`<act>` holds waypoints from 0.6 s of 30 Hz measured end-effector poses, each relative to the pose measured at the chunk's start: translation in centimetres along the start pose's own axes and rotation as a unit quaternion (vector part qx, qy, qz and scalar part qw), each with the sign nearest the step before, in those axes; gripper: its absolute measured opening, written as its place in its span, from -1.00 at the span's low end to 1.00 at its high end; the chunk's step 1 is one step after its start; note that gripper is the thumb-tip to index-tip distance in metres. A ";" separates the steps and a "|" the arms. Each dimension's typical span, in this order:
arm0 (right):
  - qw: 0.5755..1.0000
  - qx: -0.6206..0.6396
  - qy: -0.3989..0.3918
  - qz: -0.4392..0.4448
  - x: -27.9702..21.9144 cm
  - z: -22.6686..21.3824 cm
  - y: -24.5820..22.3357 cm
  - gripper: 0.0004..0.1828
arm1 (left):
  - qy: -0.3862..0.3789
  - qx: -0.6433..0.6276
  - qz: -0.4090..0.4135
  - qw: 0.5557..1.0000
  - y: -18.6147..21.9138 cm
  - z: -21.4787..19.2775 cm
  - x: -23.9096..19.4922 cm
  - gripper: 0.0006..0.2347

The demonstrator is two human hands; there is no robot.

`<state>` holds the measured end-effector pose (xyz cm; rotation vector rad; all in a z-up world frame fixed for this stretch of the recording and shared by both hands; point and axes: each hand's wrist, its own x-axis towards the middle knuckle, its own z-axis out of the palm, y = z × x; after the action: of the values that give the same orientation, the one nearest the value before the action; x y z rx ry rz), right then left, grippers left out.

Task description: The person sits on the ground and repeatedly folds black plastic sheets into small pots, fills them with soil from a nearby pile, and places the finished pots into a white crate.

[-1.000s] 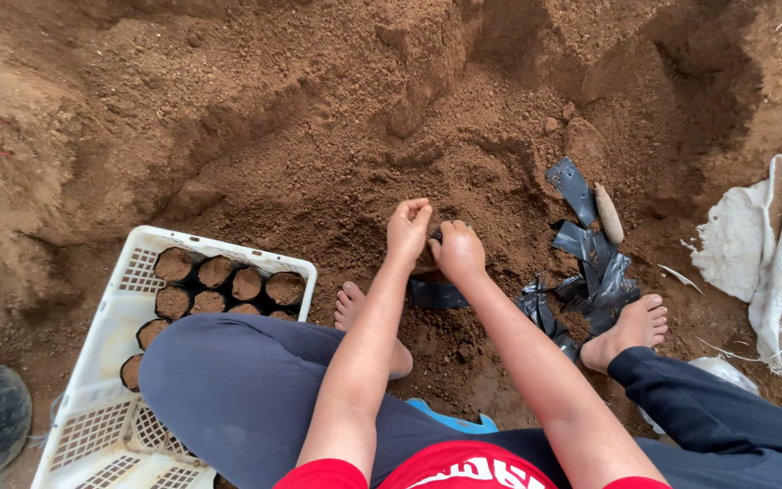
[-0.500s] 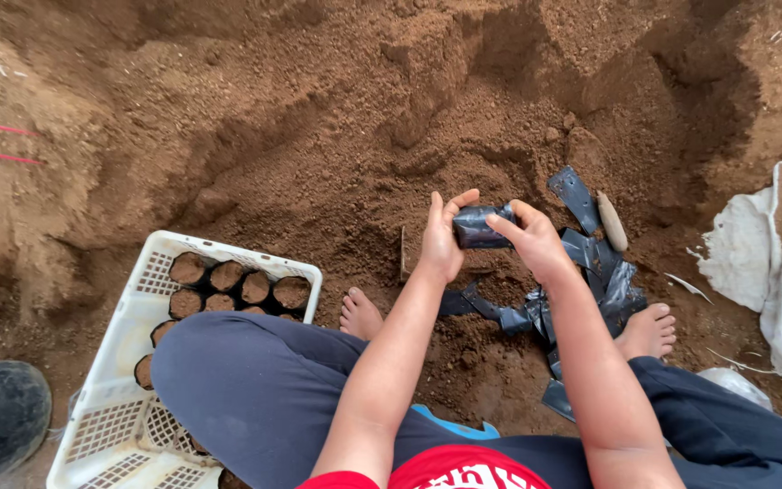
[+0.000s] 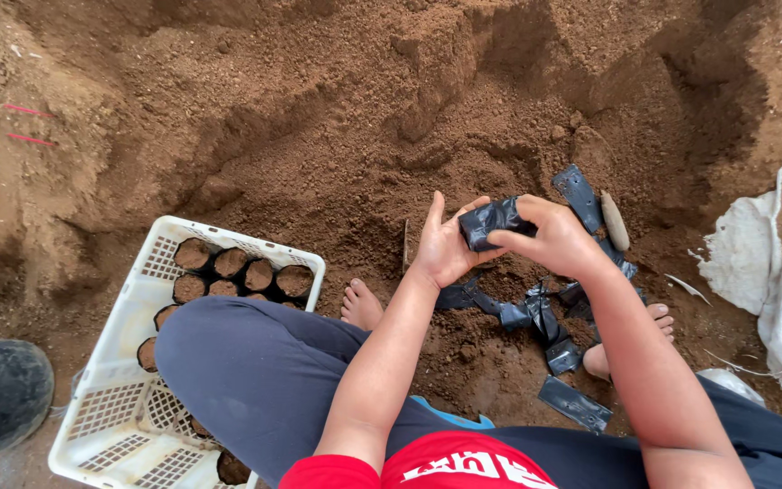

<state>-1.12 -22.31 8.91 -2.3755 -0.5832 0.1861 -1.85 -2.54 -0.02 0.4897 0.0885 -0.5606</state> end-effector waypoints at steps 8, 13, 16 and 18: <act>0.974 0.208 -0.030 0.090 -0.6 2.6 2.5 -0.68 | 0.071 0.101 -0.029 0.992 -2.0 -0.9 0.6 -0.28; 0.820 0.513 0.066 0.246 -0.2 3.4 4.0 -0.68 | 0.093 0.232 0.039 0.968 -2.2 -0.7 1.7 -0.24; 0.843 0.475 0.044 0.251 -0.7 2.6 3.9 -0.63 | 0.082 0.233 -0.043 0.968 -1.2 -0.6 0.8 -0.21; 0.902 0.330 0.048 0.276 -1.2 2.0 3.7 -0.58 | 0.070 0.225 -0.102 0.966 -0.4 -0.2 0.2 -0.21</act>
<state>-1.42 -24.11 4.95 -1.8008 0.2076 0.4351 -1.84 -2.83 -0.45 0.9714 0.1480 -0.7519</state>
